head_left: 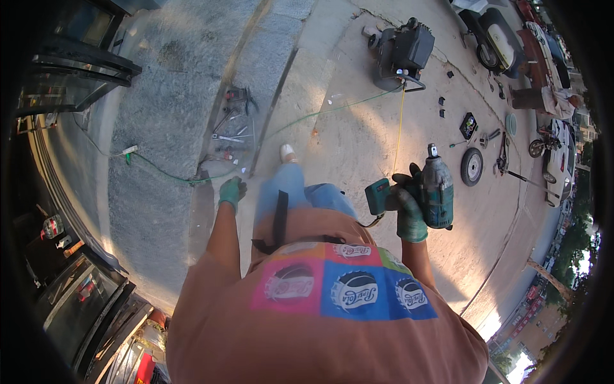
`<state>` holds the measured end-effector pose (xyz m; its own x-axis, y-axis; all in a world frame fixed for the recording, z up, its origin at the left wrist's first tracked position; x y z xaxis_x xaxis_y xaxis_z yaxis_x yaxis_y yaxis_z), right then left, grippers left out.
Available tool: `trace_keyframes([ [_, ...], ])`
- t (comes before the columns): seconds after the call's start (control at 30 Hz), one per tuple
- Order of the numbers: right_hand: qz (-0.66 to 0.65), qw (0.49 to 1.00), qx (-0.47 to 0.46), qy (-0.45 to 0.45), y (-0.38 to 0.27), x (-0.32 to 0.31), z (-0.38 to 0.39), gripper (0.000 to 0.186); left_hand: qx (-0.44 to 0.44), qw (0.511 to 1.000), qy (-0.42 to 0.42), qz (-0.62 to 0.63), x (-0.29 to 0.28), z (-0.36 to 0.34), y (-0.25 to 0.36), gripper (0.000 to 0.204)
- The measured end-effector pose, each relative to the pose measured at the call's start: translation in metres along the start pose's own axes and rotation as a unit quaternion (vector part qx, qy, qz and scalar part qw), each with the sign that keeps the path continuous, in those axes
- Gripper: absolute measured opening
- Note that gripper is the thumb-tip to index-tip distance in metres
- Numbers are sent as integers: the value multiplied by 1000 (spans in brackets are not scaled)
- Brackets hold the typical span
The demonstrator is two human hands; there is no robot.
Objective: The person removes a wheel from a three-wheeled vehicle using a cordless impact wrench, then carries the wheel away. The person also handles a manual pump and a tire rim separately.
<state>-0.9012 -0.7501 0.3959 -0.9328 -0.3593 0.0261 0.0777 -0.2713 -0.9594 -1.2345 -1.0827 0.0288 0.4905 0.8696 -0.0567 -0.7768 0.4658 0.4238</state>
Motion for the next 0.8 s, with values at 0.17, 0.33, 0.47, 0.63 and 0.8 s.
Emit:
trace_keyframes([
  [0.17,13,995,57,-85,24,39,-98,62,53,998,10,-28,86,-42,89,40],
  [0.33,1,981,94,-170,62,85,-184,65,182,980,49,-65,121,-100,125,42],
  [0.47,33,964,83,-250,135,110,-255,66,105,987,44,110,144,-135,116,28],
  [0.63,110,946,58,-301,179,130,-310,51,223,958,95,-156,154,-238,61,26],
  [0.8,186,920,208,-276,258,116,-346,37,36,987,105,115,198,-293,97,30],
])
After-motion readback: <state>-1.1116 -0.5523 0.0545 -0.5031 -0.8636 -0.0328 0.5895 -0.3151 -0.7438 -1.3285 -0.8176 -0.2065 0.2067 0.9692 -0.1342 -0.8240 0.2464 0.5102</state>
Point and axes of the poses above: each hand's wrist, its own z-axis away from the middle knuckle, its own x-axis out of the palm, y = z × x, the point moved 5 cm from there along -z, towards the middle knuckle, and after that the axes turned 4 degrees about z, right-handed, at the moved point
